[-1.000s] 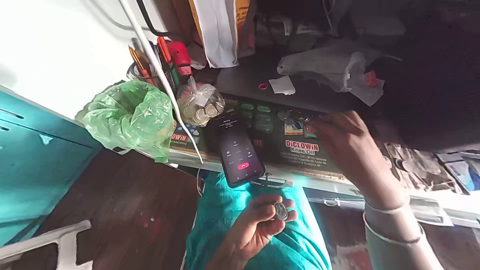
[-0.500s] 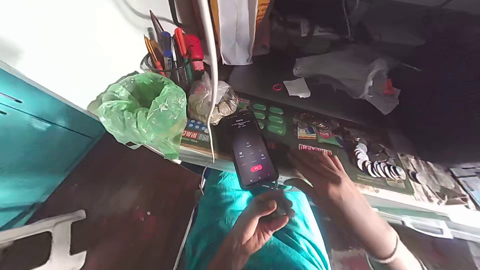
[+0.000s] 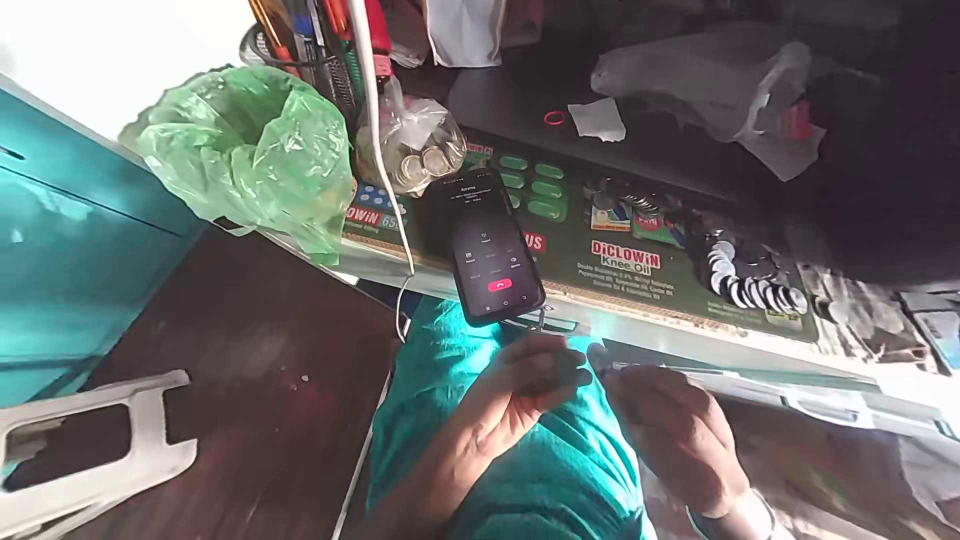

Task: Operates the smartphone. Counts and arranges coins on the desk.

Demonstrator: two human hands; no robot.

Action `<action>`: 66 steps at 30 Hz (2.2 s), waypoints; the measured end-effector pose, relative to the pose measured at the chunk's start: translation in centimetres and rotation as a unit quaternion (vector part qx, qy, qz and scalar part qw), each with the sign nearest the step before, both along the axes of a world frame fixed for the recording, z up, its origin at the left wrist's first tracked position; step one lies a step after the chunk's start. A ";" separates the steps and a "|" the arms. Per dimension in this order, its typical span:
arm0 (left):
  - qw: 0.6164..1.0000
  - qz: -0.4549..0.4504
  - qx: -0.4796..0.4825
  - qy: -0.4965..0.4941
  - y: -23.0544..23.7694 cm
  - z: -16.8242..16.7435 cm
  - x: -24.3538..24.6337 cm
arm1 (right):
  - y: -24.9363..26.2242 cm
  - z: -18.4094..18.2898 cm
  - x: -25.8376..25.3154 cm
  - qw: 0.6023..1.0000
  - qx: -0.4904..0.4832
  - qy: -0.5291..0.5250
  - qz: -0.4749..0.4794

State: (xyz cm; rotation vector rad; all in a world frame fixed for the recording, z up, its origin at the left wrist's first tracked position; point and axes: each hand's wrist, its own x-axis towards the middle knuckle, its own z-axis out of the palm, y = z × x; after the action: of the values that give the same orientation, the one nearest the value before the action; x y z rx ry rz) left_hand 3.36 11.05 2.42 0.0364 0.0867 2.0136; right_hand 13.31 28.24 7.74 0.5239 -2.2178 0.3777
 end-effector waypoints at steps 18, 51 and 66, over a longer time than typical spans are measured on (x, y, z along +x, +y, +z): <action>0.999 0.006 -0.010 0.040 -1.2 0.6 0.3 | -1.6 -0.2 -0.5 0.997 -0.056 -0.049 0.028; 0.999 -0.006 -0.025 0.030 -0.4 0.2 -0.4 | -0.1 2.1 -2.1 0.755 -0.614 -0.230 0.025; 0.992 0.011 -0.070 0.102 -1.0 1.4 0.3 | 0.9 3.6 -1.7 0.822 -0.423 -0.377 0.052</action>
State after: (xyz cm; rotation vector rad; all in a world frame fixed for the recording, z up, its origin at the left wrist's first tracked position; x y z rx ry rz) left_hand 3.69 10.10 3.78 0.1525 0.3595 2.0160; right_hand 11.60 29.15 11.39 -0.0334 -2.3942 1.7736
